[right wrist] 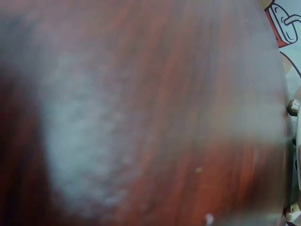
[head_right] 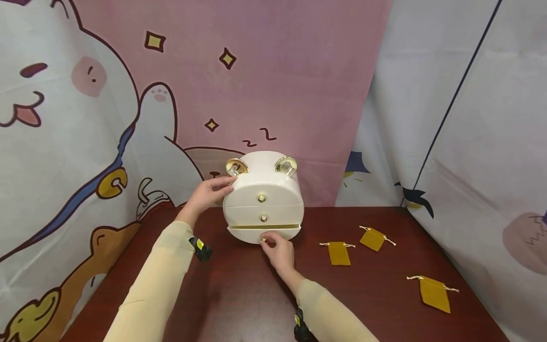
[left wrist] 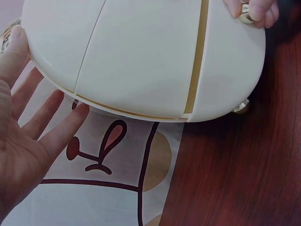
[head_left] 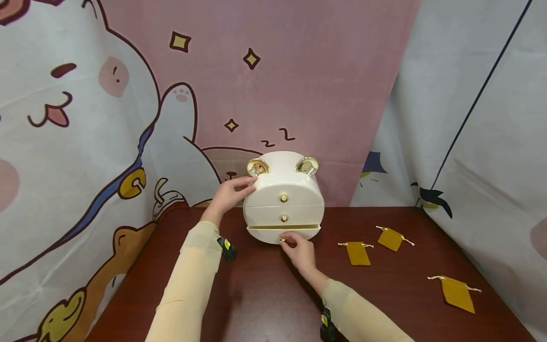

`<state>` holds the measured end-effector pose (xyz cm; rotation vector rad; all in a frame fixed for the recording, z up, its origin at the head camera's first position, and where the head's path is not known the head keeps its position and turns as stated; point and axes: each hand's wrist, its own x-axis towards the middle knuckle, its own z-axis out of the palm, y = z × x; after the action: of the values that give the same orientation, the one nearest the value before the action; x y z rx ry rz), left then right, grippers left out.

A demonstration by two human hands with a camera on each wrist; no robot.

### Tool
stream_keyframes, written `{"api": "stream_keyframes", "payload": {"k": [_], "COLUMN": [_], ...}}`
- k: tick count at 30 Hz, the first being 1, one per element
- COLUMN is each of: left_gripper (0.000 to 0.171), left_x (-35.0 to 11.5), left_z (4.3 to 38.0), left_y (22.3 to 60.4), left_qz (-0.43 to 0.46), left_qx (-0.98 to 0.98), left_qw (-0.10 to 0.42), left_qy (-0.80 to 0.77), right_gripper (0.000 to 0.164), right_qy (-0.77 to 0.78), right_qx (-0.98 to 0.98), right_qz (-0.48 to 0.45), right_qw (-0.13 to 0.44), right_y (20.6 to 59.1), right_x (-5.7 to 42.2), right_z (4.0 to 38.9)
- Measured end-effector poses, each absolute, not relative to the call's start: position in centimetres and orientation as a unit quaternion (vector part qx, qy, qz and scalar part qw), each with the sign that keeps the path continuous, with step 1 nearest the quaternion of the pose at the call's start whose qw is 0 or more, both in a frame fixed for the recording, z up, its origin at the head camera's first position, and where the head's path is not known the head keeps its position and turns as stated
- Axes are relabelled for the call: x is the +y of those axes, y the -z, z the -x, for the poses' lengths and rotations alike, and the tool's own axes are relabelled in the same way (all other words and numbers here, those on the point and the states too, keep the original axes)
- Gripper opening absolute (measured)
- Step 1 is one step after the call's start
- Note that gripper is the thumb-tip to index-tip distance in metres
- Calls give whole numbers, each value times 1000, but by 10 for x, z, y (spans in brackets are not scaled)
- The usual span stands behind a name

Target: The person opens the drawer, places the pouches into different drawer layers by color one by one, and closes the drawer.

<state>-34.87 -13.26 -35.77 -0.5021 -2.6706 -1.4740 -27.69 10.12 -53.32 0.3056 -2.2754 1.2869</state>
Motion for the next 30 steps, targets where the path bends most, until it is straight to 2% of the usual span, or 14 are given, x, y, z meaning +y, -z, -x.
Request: {"api": "stream_keyframes", "payload": {"k": [25, 30], "left_gripper": [45, 45], "left_x": [-130, -130], "left_z": [347, 349], "left_y": [357, 358], "left_qz": [157, 156], "left_qx": [-861, -860], "left_qw": [21, 21], "left_qy": [483, 485], "right_gripper": [19, 19], "right_qy": [-460, -464], "right_qx": [-830, -829], "right_qz": [-151, -160], "right_qw": [278, 269], "right_y": [532, 530], "right_x": [105, 107], "right_z": [247, 239]}}
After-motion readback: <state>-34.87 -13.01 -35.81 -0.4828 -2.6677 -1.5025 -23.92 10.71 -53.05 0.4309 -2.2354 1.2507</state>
